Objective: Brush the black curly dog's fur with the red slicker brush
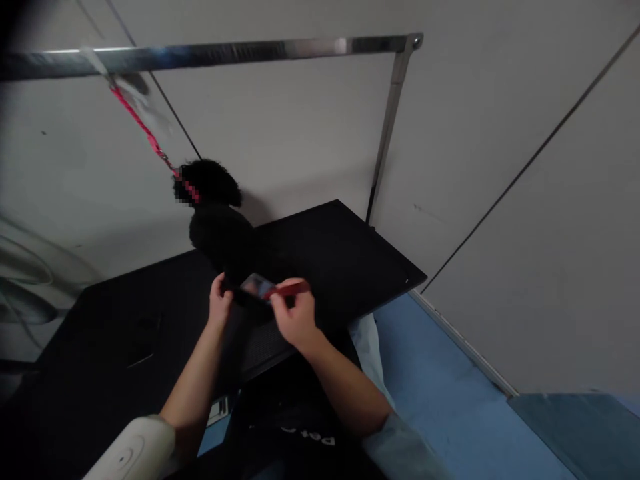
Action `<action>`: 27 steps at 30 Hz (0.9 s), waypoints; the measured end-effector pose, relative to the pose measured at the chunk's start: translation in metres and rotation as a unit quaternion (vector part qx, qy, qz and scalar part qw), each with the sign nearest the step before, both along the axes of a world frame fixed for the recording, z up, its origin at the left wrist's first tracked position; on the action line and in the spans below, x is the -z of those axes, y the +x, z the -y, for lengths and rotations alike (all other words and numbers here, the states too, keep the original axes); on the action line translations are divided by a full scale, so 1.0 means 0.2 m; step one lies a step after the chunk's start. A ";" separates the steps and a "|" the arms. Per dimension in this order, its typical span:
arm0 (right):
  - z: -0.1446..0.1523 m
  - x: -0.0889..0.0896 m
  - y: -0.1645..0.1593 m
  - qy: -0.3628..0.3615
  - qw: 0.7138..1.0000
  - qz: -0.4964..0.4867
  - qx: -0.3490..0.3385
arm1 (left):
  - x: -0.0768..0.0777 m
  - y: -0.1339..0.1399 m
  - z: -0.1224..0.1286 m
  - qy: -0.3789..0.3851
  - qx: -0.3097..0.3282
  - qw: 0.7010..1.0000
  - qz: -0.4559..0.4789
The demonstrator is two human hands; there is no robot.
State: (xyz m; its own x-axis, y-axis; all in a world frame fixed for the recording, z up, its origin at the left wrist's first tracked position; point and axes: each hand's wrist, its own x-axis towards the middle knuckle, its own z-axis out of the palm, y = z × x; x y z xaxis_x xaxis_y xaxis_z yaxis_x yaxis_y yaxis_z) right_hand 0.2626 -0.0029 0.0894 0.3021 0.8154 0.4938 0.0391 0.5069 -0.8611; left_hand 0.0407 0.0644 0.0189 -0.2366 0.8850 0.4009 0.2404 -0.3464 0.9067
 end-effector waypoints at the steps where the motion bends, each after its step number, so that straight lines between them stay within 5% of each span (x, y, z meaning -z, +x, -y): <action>1: -0.02 0.03 0.00 -0.016 0.999 -0.016 -0.028 | -0.03 -0.02 -0.04 0.004 -0.001 0.999 -0.034; 7: -0.07 0.09 0.10 -0.044 0.980 -0.181 0.076 | -0.20 0.02 -0.13 -0.016 0.038 0.985 -0.165; 12: -0.10 0.12 0.06 -0.059 0.977 -0.199 -0.050 | -0.24 0.07 -0.13 -0.046 -0.007 0.983 -0.179; 18: -0.16 0.14 0.19 -0.068 0.946 -0.294 0.118 | -0.24 0.07 -0.09 -0.074 -0.016 0.984 -0.164; 23: -0.15 0.10 0.07 -0.086 0.965 -0.236 -0.074 | -0.24 0.07 -0.07 -0.076 -0.049 0.988 -0.127; 27: -0.20 0.12 0.09 -0.081 0.944 -0.316 0.051 | -0.24 0.07 -0.06 -0.079 -0.026 0.989 -0.123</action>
